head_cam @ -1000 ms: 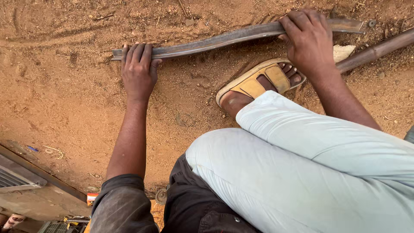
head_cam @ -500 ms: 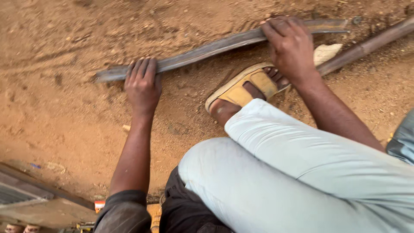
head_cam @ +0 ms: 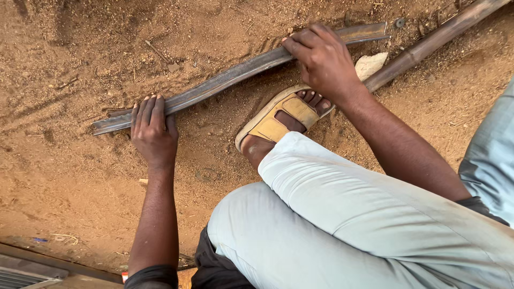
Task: The person sits on the ground and works a long curved metal strip, hammering it against a stone block with a hammer, then lifting and bending the strip by hand to check and adjust its curve, repeating the hammering and bending cycles.
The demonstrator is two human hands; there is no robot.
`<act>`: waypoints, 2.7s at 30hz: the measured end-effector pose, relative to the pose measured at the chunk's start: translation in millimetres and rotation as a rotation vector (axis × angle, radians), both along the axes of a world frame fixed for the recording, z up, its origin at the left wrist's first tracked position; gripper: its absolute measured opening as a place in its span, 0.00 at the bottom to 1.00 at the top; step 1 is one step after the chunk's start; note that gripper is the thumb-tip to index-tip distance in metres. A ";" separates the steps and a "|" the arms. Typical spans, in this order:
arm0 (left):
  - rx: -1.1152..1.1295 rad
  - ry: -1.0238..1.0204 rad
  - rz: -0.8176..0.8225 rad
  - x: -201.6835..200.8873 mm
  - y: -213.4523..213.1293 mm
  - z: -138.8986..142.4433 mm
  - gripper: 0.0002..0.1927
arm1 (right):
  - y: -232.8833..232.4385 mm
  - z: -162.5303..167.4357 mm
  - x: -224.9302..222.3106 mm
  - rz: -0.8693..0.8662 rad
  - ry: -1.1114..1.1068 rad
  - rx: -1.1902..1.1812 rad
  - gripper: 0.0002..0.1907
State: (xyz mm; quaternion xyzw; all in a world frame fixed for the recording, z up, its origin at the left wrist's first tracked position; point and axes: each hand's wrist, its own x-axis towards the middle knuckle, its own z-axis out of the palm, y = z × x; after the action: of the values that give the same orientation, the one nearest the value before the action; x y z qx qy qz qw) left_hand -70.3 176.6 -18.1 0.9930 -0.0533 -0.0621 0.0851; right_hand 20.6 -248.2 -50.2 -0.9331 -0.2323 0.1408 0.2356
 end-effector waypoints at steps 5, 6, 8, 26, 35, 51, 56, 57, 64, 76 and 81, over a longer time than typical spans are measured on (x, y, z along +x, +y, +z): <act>-0.009 0.010 0.033 0.4 1.9 -4.1 0.08 | 2.9 -1.0 2.1 0.011 -0.054 -0.043 0.20; -0.004 -0.001 0.027 0.3 1.5 -4.1 0.09 | 3.5 -0.3 2.3 0.009 -0.068 -0.052 0.20; 0.016 -0.021 0.023 -0.5 -0.2 -3.7 0.11 | 4.2 3.0 2.4 0.001 -0.072 -0.034 0.20; -0.171 0.072 0.082 17.7 -97.9 4.5 0.22 | 12.9 53.6 17.5 0.099 -0.108 -0.009 0.20; -0.190 -0.083 0.040 26.4 -134.0 -30.5 0.18 | 22.5 29.3 9.7 0.182 -0.192 -0.148 0.18; -0.239 -0.026 0.066 21.4 -133.6 -25.8 0.21 | 24.5 32.2 10.5 0.193 -0.100 -0.269 0.17; -0.202 -0.061 0.033 22.9 -122.0 -25.1 0.25 | 47.8 24.0 14.2 0.232 -0.062 -0.185 0.24; -0.161 -0.054 0.025 24.0 -117.8 -24.1 0.26 | 53.7 21.9 15.4 0.261 -0.085 -0.185 0.21; -0.207 -0.069 0.007 46.7 -120.2 30.4 0.24 | 59.7 77.4 22.2 0.094 -0.174 0.052 0.22; -0.568 -0.499 -0.252 219.9 -283.2 136.2 0.27 | -52.5 155.1 84.2 -0.774 0.077 0.576 0.17; -1.069 0.407 -0.051 148.8 -317.5 85.5 0.27 | -28.3 135.6 101.2 -1.120 -0.085 0.540 0.15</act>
State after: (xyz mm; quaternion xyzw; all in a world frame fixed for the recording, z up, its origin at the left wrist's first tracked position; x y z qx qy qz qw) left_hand 78.6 -140.9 67.4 0.7784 -0.0839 -0.2186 0.5825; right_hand 121.8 -276.5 85.4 -0.8254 0.2558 -0.1054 0.4920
